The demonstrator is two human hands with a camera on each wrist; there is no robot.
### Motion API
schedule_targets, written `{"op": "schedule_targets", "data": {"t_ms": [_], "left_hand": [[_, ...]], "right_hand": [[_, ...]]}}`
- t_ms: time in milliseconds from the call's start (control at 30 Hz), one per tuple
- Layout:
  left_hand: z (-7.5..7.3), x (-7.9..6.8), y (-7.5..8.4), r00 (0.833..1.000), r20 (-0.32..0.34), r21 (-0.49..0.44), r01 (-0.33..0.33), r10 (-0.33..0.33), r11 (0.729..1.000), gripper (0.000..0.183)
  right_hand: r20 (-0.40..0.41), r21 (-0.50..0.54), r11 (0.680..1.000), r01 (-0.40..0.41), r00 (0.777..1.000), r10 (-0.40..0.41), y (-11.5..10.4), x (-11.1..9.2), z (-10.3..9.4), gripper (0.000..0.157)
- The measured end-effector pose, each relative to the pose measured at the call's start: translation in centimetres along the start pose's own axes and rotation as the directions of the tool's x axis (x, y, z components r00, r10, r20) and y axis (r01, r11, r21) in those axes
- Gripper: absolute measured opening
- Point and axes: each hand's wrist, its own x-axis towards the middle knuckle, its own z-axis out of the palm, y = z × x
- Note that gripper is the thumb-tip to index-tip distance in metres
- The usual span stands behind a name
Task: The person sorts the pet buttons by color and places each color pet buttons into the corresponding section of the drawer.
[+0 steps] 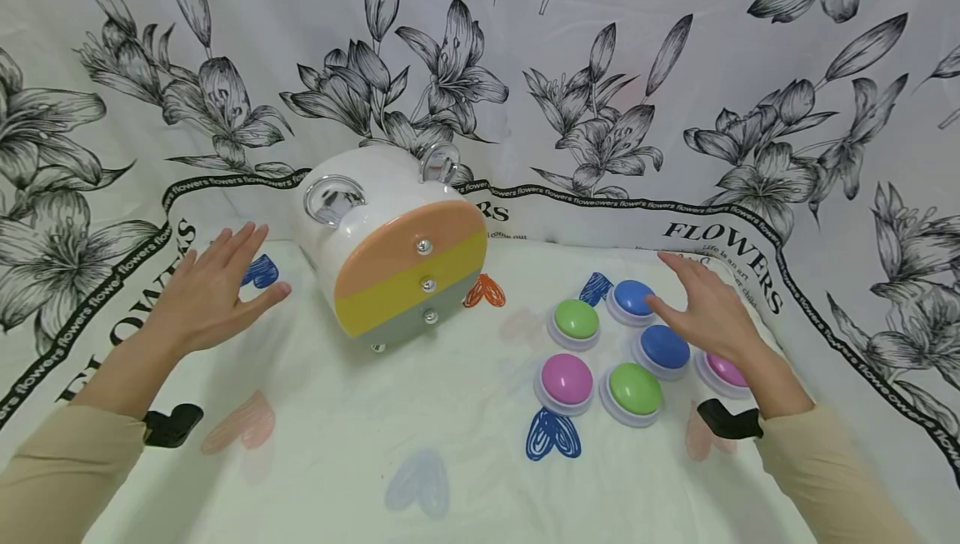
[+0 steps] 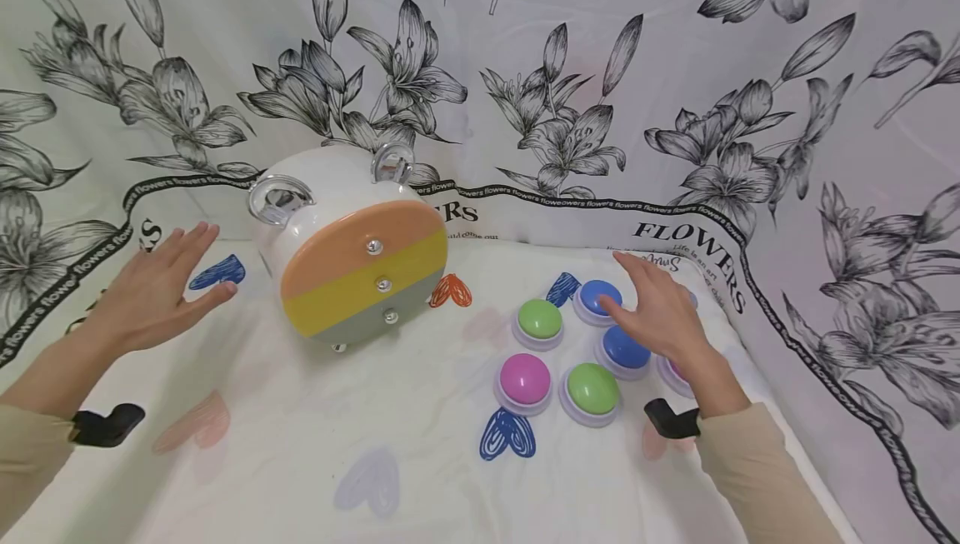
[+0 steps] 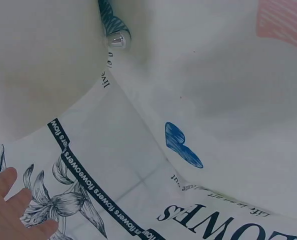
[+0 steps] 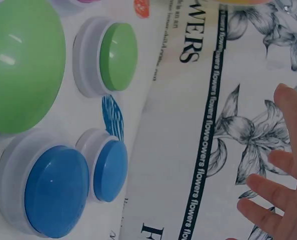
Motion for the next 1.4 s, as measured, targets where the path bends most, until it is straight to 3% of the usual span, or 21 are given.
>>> {"op": "schedule_targets", "data": {"t_ms": [167, 333, 467, 667, 900, 1133, 1400], "left_hand": [[0.3, 0.2, 0.1, 0.998, -0.056, -0.053, -0.009, 0.006, 0.999, 0.084], [0.3, 0.4, 0.5, 0.999, -0.037, -0.183, 0.025, -0.032, 0.983, 0.083], [0.2, 0.7, 1.1, 0.998, -0.013, -0.294, 0.059, -0.066, 0.954, 0.081], [0.3, 0.9, 1.6, 0.993, -0.018, -0.39, 0.104, -0.12, 0.915, 0.077], [0.6, 1.3, 2.4, 0.986, -0.057, -0.528, 0.106, -0.159, 0.842, 0.074], [0.6, 1.7, 3.6, 0.97, -0.081, -0.587, 0.138, -0.227, 0.797, 0.077], [0.4, 2.7, 5.1, 0.956, -0.099, -0.614, 0.159, -0.275, 0.773, 0.078]], "right_hand": [[-0.033, 0.05, 0.998, 0.043, 0.999, -0.042, -0.7, 0.4, 0.6, 0.072], [-0.069, 0.089, 0.991, 0.095, 0.994, -0.089, -2.1, 0.9, 1.2, 0.072], [-0.104, 0.122, 0.987, 0.109, 0.99, -0.097, -3.6, 1.5, 1.8, 0.069], [-0.166, 0.148, 0.977, 0.155, 0.977, -0.13, -5.6, 2.1, 2.8, 0.063], [-0.253, 0.172, 0.961, 0.217, 0.953, -0.17, -7.9, 3.0, 4.0, 0.057], [-0.228, 0.183, 0.959, 0.218, 0.958, -0.175, -10.2, 3.8, 5.5, 0.052], [-0.233, 0.189, 0.951, 0.243, 0.952, -0.197, -13.4, 4.6, 6.9, 0.047]]}}
